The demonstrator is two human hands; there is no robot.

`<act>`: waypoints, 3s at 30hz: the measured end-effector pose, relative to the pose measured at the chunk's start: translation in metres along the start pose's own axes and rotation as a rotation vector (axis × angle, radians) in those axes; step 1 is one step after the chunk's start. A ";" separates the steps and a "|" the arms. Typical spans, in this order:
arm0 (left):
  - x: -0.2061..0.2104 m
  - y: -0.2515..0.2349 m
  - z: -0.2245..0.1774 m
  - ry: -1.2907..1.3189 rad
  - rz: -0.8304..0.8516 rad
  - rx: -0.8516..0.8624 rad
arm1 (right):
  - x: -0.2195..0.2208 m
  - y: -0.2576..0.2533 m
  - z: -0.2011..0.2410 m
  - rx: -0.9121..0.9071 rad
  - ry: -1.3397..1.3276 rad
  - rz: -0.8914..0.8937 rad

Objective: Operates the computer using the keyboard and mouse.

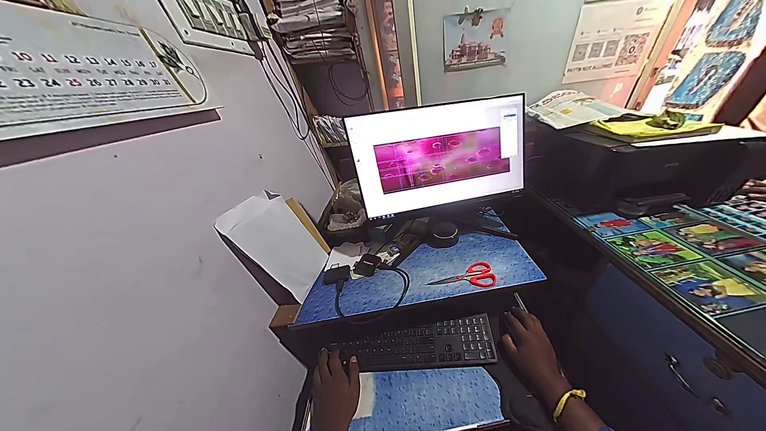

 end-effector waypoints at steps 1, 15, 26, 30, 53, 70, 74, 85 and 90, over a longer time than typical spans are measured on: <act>0.000 0.000 0.000 0.001 -0.001 0.002 | 0.000 0.000 0.000 0.001 0.001 0.001; 0.001 0.000 0.002 -0.010 -0.007 -0.003 | -0.002 -0.002 0.002 0.003 0.007 -0.002; 0.000 0.000 0.000 -0.016 -0.011 0.005 | -0.007 -0.002 0.006 0.004 0.069 -0.037; 0.000 0.000 -0.001 -0.003 -0.020 0.014 | -0.020 0.003 0.009 -0.144 -0.080 -0.208; -0.005 0.001 -0.004 0.013 -0.016 0.015 | -0.019 0.007 0.011 -0.156 -0.152 -0.171; -0.005 -0.001 -0.003 -0.006 0.047 -0.023 | 0.000 0.000 0.010 -0.041 -0.041 0.062; -0.004 -0.001 -0.002 -0.010 0.051 -0.016 | -0.004 0.002 0.011 -0.039 -0.041 0.075; -0.002 0.000 -0.001 -0.022 0.029 -0.006 | -0.003 0.001 0.010 -0.045 -0.053 0.069; -0.001 0.001 -0.001 -0.043 0.001 -0.007 | -0.001 0.002 0.009 -0.061 -0.046 0.028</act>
Point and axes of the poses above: each hand's wrist, its own y-axis away from the middle knuckle, its own x-axis out of the palm, z = x × y, the point moved 7 cm from there along -y, towards the middle knuckle, and after that the axes turned 5 degrees about -z, right-handed, at the moved point
